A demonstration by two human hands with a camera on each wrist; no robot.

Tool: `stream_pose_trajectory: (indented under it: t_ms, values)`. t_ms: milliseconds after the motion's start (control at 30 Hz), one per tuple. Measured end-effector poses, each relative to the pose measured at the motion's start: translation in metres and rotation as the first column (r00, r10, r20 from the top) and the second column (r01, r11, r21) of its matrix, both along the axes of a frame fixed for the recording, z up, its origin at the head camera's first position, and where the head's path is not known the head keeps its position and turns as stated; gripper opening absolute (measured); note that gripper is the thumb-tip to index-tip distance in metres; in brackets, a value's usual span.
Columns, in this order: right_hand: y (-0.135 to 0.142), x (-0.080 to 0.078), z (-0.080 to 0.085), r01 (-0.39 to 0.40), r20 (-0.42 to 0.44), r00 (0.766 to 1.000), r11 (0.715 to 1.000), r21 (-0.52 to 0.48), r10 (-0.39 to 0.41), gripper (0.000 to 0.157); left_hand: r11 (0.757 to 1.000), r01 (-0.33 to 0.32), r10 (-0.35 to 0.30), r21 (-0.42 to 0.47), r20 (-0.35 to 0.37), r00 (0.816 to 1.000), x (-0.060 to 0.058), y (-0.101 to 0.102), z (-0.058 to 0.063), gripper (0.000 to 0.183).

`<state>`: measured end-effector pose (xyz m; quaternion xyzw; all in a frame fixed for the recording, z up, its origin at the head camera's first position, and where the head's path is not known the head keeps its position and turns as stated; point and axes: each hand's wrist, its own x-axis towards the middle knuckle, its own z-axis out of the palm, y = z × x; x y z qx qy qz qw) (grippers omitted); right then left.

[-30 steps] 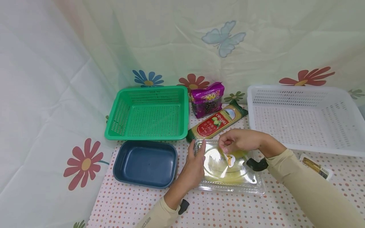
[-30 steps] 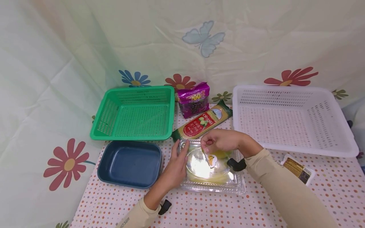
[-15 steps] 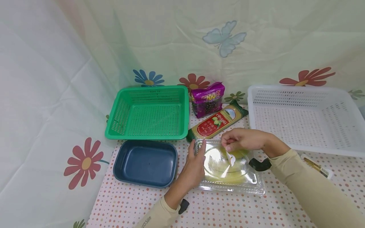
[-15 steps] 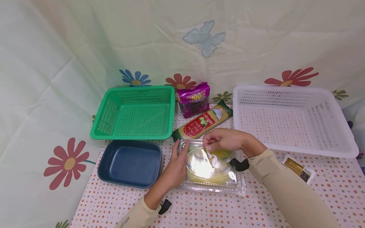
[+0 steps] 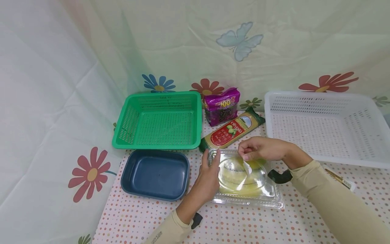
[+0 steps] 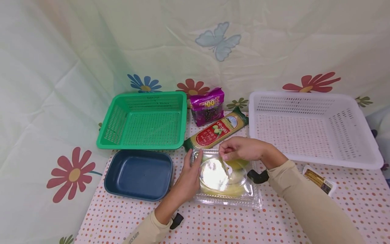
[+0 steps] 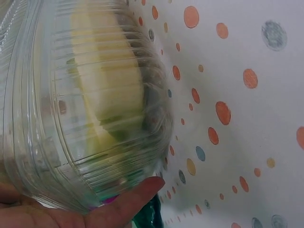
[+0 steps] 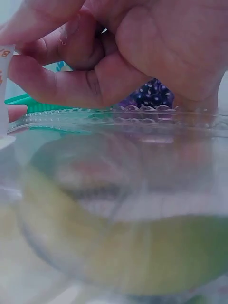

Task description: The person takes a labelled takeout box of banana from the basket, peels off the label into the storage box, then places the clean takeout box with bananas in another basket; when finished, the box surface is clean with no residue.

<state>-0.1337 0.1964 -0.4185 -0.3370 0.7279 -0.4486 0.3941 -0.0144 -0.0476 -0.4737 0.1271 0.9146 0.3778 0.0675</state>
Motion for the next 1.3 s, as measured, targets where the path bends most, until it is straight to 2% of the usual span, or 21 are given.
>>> stream_pose_trajectory:
  t_ms: [400, 833, 1000, 1200, 1300]
  values:
    - [0.011, -0.008, 0.006, 0.044, -0.026, 0.999, 0.996, -0.081, -0.046, 0.017, 1.000, 0.012, -0.011, -0.026, 0.041, 0.999, 0.000, 0.001, 0.002, 0.081]
    - [-0.012, -0.003, 0.018, 0.168, -0.035, 0.985, 0.985, 0.034, -0.167, 0.014, 0.999, 0.018, -0.017, -0.044, 0.036, 0.999, 0.000, 0.001, 0.003, 0.086]
    - [-0.027, 0.000, 0.027, 0.194, -0.036, 0.981, 0.980, 0.055, -0.192, 0.013, 0.999, 0.020, -0.019, -0.032, 0.028, 0.999, 0.000, 0.000, 0.004, 0.075]
    - [-0.047, -0.001, 0.033, 0.248, -0.053, 0.968, 0.965, 0.083, -0.244, 0.025, 0.998, -0.004, 0.001, -0.059, -0.041, 0.999, 0.001, -0.003, 0.006, 0.055]
    - [-0.056, -0.002, 0.035, 0.245, -0.048, 0.969, 0.968, 0.059, -0.243, 0.026, 0.997, -0.014, 0.010, -0.074, -0.056, 0.998, 0.001, -0.005, 0.007, 0.049]
